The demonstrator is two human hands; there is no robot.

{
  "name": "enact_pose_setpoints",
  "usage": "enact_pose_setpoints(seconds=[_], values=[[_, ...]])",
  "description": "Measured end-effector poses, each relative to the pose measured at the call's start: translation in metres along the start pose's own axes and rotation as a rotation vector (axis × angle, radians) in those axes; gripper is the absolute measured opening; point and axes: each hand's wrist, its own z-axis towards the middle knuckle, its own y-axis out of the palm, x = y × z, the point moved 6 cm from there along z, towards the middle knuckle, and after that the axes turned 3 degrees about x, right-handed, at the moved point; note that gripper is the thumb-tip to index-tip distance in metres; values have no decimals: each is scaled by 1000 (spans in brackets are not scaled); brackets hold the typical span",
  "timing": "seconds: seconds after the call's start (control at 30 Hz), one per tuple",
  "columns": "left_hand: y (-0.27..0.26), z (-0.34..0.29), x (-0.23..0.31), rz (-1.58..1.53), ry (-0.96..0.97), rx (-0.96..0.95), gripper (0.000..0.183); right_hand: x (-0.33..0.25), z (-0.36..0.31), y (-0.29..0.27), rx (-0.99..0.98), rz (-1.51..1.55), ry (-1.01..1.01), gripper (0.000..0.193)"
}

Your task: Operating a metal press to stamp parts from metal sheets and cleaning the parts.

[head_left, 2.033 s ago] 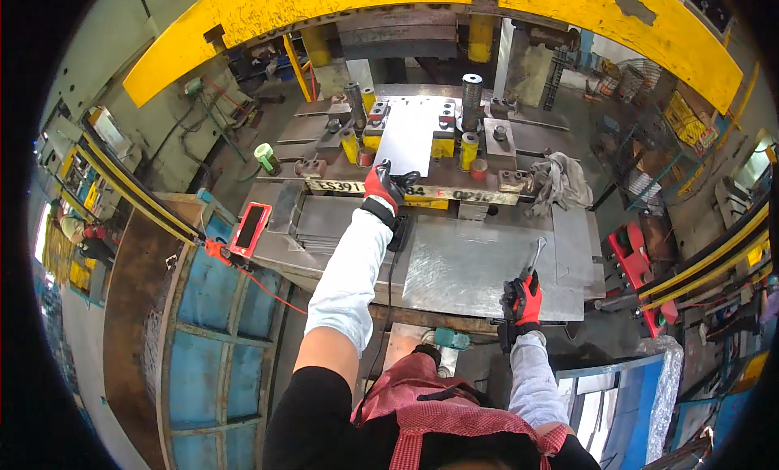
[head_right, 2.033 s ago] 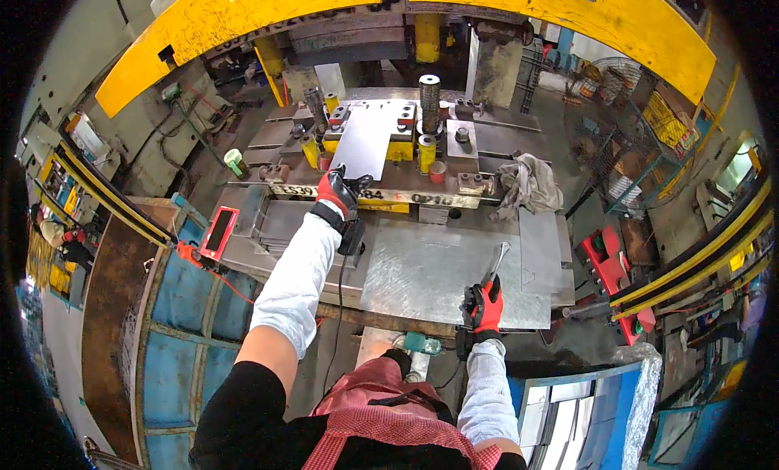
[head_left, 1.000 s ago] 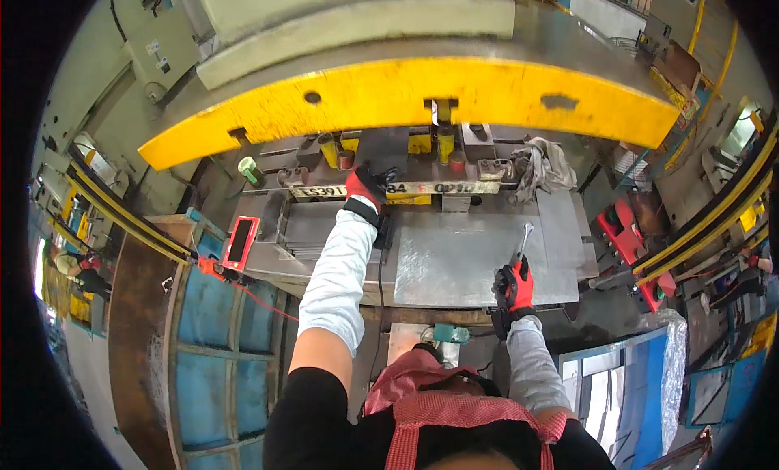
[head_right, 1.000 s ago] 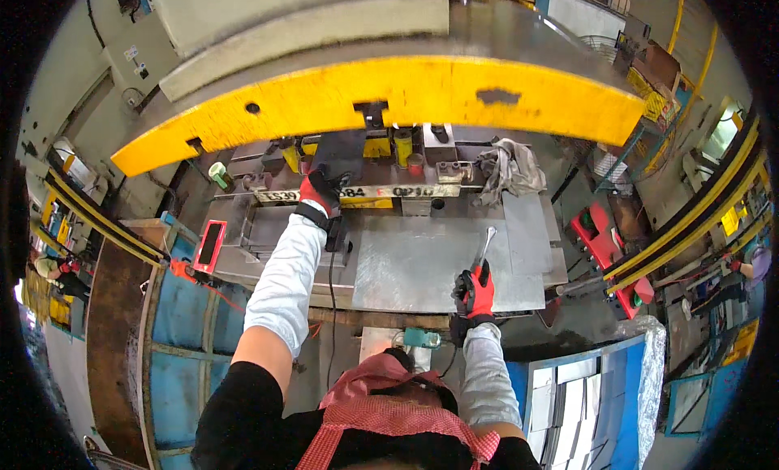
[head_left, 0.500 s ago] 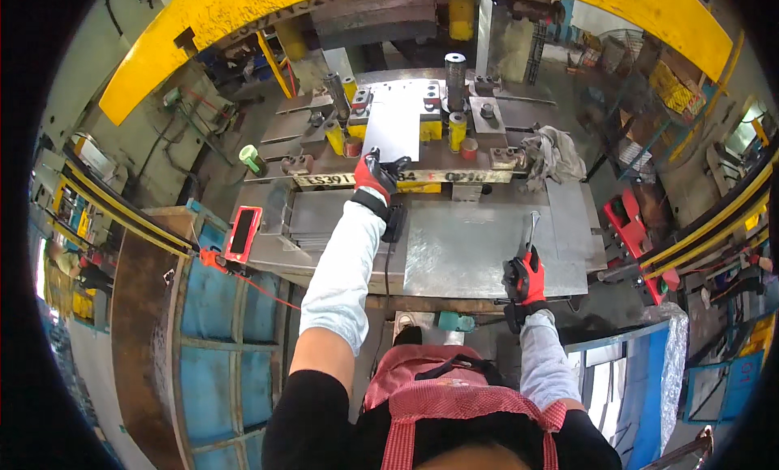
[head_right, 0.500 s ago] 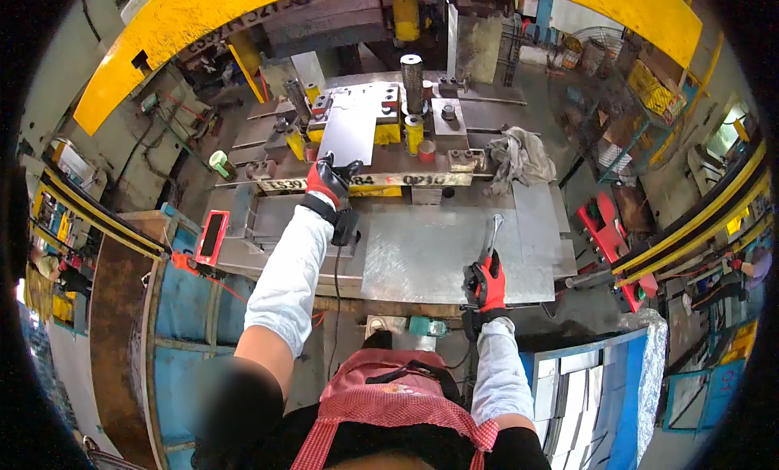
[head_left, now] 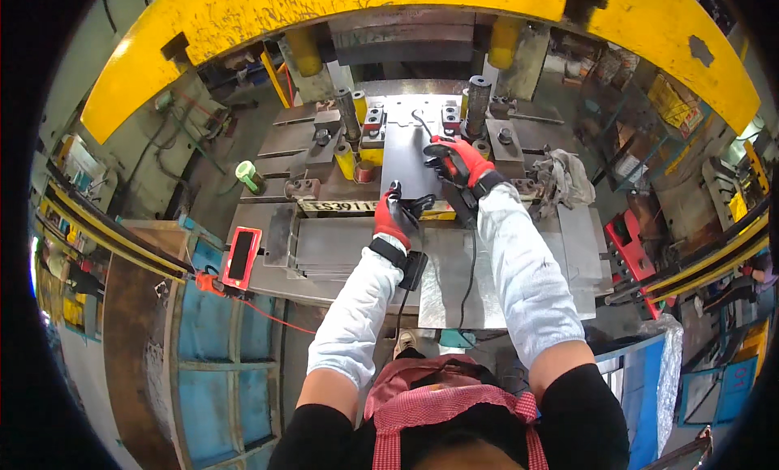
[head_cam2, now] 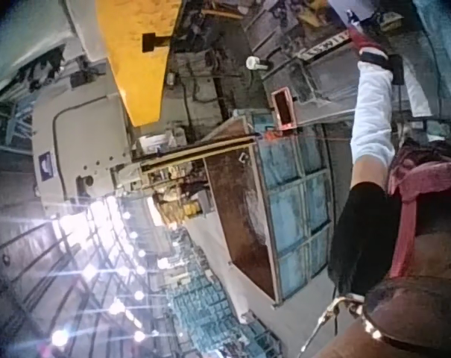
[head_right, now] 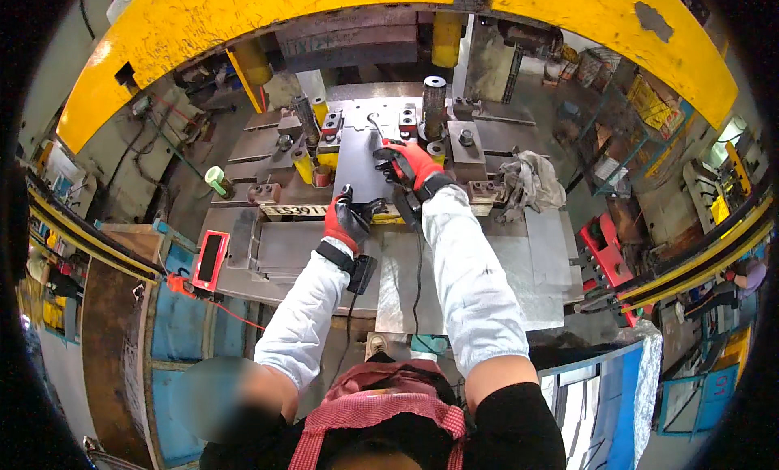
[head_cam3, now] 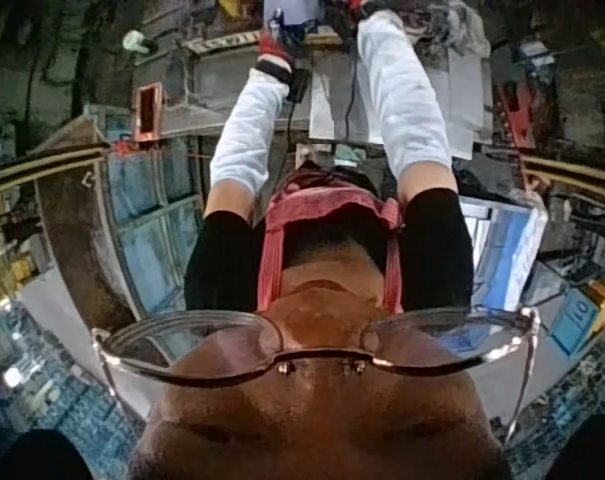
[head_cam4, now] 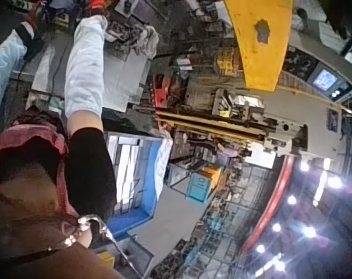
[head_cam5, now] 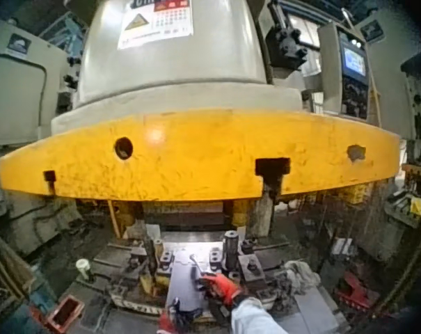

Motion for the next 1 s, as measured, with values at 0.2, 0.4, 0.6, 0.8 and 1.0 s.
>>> enact_pose_setpoints(seconds=[0.2, 0.4, 0.6, 0.8, 1.0], values=[[20, -16, -1, 55, 89, -126, 46, -13, -111, -11, 57, -723, -1013, 30], [22, -24, 7, 123, 130, -179, 36, 72, -269, -62, 320, 19, 113, 53], [24, -5, 8, 64, 65, -138, 38, 165, -287, -107, 294, -33, 198, 39], [32, 38, 17, 4, 24, -49, 37, 197, -257, -98, 365, 247, 308, 44], [30, 60, 23, -12, 64, 93, 36, 183, -295, -94, 498, 285, 167, 26]])
